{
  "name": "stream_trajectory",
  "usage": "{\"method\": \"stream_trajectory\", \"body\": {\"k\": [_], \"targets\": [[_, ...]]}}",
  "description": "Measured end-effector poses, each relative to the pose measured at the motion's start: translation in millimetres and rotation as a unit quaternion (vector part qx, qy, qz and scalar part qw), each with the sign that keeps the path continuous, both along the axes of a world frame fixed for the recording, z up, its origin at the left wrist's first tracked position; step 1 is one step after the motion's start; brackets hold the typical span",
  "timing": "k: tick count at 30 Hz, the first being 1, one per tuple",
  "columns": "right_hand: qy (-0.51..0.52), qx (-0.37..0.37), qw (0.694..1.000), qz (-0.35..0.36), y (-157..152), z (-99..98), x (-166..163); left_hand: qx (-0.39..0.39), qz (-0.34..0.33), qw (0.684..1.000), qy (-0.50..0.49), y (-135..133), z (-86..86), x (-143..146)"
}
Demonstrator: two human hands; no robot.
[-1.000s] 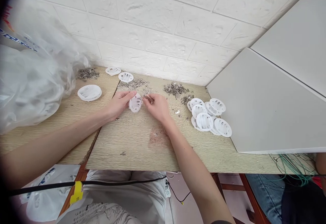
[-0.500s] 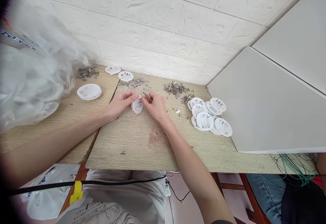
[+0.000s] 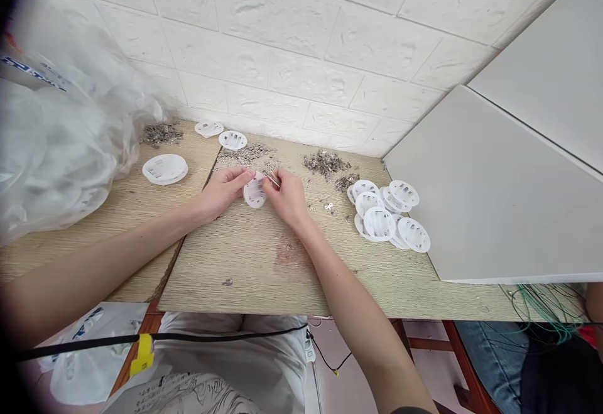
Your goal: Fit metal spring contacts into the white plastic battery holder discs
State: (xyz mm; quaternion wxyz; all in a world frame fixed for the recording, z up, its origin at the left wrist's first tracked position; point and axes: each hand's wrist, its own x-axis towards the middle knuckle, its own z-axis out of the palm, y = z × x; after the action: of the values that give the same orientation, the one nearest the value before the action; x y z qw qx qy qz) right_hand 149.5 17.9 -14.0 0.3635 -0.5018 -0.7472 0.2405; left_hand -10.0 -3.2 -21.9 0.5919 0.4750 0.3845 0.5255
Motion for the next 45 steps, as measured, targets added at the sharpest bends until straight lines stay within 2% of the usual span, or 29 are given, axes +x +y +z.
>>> {"method": "stream_trajectory", "body": {"k": [6,13,19,24,28,32,36,45], "targets": [[0.045,-0.008,0.999,0.008,-0.1,-3.4,-1.6,-0.021,-0.016,0.998,-0.059,-3.0,2.8,2.3],[0.058,-0.013,0.998,-0.022,-2.2,-3.7,-3.2,-0.032,-0.01,0.994,-0.1,-5.4,2.1,5.5],[0.047,-0.037,0.998,0.034,3.1,7.0,11.1,-0.042,-0.004,0.996,-0.075,-5.6,5.8,2.9],[-0.026,0.012,0.997,0.077,4.8,15.3,22.7,-0.047,0.02,0.997,-0.052,-2.8,9.7,-2.6],[-0.055,0.039,0.994,0.085,2.5,12.8,18.9,-0.042,0.035,0.998,-0.043,0.3,9.3,-5.4],[-0.007,0.003,0.998,0.067,1.7,7.4,12.9,-0.022,0.024,0.999,0.002,0.8,5.8,-5.6],[0.025,-0.018,0.996,0.087,4.0,4.7,13.6,-0.009,0.012,1.0,0.018,0.2,3.5,-5.7],[-0.023,0.045,0.994,0.102,5.5,3.7,16.1,-0.026,-0.008,1.0,0.001,0.0,5.5,-6.6]]}}
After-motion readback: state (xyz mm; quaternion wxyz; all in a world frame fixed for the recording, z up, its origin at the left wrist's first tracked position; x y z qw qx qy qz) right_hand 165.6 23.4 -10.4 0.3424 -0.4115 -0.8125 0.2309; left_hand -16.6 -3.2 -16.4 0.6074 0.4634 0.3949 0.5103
